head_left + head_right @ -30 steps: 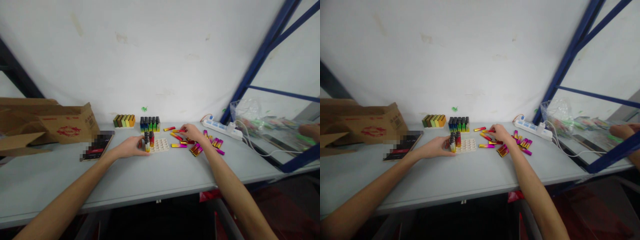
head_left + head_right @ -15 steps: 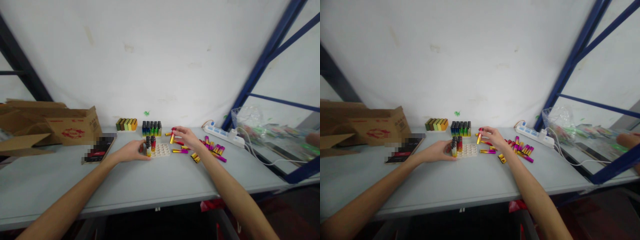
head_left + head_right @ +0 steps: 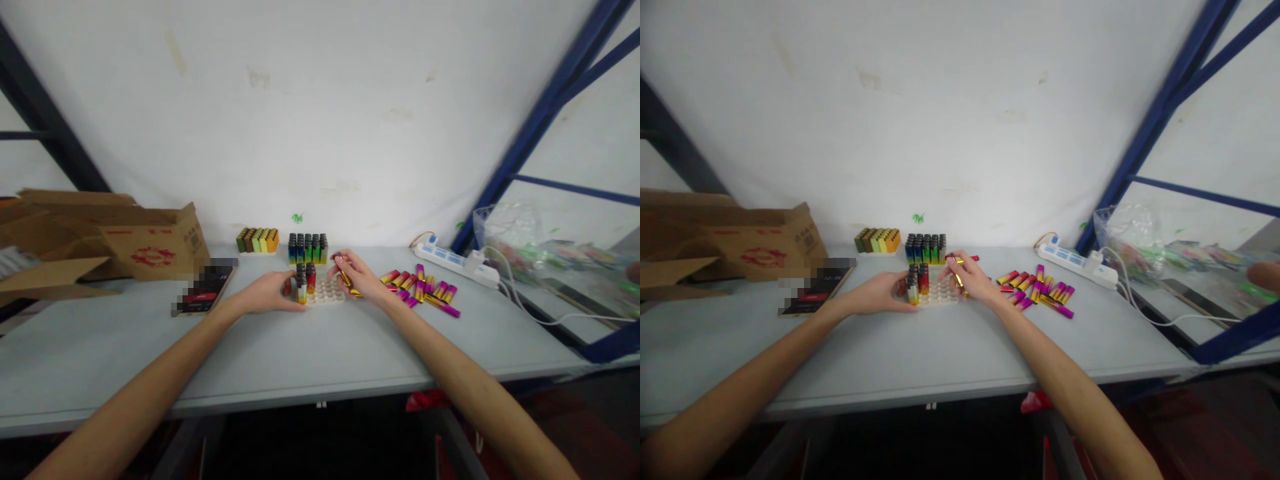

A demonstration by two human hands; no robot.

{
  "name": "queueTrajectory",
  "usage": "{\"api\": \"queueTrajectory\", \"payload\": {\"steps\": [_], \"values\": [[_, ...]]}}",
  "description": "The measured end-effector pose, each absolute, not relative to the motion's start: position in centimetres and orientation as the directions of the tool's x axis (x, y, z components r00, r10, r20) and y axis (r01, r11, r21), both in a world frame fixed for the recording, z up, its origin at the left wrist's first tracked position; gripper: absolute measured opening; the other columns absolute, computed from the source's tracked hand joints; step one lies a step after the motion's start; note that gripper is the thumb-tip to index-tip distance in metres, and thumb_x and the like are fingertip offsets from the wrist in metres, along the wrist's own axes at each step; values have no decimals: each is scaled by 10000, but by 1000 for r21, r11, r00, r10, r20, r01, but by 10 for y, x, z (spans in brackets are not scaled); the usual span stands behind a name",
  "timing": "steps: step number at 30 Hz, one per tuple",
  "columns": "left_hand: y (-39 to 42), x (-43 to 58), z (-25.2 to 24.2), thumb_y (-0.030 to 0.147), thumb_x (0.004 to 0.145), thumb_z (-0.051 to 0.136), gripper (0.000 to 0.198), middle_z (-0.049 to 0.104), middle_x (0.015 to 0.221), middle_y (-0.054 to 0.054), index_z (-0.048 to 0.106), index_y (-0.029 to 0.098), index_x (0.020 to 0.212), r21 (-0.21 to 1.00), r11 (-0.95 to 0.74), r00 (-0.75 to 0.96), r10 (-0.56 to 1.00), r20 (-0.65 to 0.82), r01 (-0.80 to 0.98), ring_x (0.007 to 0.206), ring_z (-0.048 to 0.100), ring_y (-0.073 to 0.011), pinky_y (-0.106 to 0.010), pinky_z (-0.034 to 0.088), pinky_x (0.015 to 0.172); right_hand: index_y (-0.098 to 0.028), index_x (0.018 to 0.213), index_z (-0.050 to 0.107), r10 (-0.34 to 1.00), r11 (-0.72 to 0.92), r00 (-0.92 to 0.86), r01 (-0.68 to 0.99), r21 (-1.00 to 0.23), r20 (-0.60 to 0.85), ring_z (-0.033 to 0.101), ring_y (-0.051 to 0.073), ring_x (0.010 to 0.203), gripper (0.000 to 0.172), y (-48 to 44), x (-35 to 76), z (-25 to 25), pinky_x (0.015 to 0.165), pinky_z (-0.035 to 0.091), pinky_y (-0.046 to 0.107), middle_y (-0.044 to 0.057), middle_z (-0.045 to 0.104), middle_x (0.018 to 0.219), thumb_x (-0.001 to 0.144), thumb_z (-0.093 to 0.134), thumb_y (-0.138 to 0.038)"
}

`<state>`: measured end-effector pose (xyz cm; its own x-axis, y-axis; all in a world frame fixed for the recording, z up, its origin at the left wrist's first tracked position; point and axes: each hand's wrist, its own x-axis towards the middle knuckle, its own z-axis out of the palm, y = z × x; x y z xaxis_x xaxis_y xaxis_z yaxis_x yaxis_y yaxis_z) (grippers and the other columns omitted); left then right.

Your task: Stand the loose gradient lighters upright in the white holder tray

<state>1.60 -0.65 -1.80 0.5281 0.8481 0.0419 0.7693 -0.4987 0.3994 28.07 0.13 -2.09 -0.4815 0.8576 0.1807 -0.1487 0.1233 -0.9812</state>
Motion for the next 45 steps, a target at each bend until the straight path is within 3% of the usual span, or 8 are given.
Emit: {"api": "queueTrajectory", "payload": {"steps": [2,7,10,23,32,38,42,45], "values": [[-6,16,-19,763,690,700,788,685,912,-54,610,161,1191,396,-499,529,848,38,771,770,630,-238,-297,435,678,-271,1028,483,866,110,-474,-132,-985,160,267,52,401,429,0,280,-20,355,196,162,-102,478,649,870,631,-642],[-5,15,-20,768,681,702,797,695,911,-51,607,169,1198,396,-500,528,848,44,770,771,639,-240,-296,439,673,-226,710,423,895,-112,-441,-64,-992,-72,118,58,402,549,2,279,-22,371,85,196,-109,210,530,889,444,-745],[-5,15,-20,775,671,700,784,699,911,-49,606,173,1164,403,-489,520,853,37,773,773,648,-242,-296,447,669,-236,630,325,916,-124,-391,-62,-990,-90,102,58,403,546,3,279,-23,376,63,213,-102,204,517,901,429,-699],[-7,16,-19,754,680,700,727,694,894,-46,616,176,1113,399,-488,512,857,51,777,764,645,-235,-292,445,669,-236,622,347,929,-40,-369,-76,-996,-10,151,79,399,360,-3,275,-19,371,110,215,-83,243,505,927,340,-429],[-7,16,-18,761,673,707,792,709,933,-61,616,165,1187,401,-484,515,857,36,778,792,654,-249,-299,449,689,-231,704,420,913,-56,-409,-88,-995,-15,135,80,408,467,0,275,-24,383,122,217,-96,219,529,943,356,-626],[-6,16,-18,745,683,712,821,711,942,-60,609,173,1264,409,-507,536,843,50,759,778,640,-237,-302,448,706,-222,893,569,852,348,-420,8,-938,313,488,130,633,460,-1,272,-25,608,437,245,-27,512,699,953,466,-666],[-6,15,-20,747,679,712,838,701,917,-59,614,159,1269,408,-513,535,842,68,755,779,636,-246,-310,448,700,-222,927,649,805,529,-408,163,-833,431,579,180,889,347,-2,272,-26,759,481,274,36,632,915,914,618,-567],[-6,15,-21,740,680,717,848,706,927,-60,612,161,1290,416,-521,542,837,77,746,776,637,-247,-310,447,696,-215,890,690,811,568,-349,280,-774,469,575,194,857,325,-2,274,-28,725,470,277,47,644,881,885,669,-539]]}}
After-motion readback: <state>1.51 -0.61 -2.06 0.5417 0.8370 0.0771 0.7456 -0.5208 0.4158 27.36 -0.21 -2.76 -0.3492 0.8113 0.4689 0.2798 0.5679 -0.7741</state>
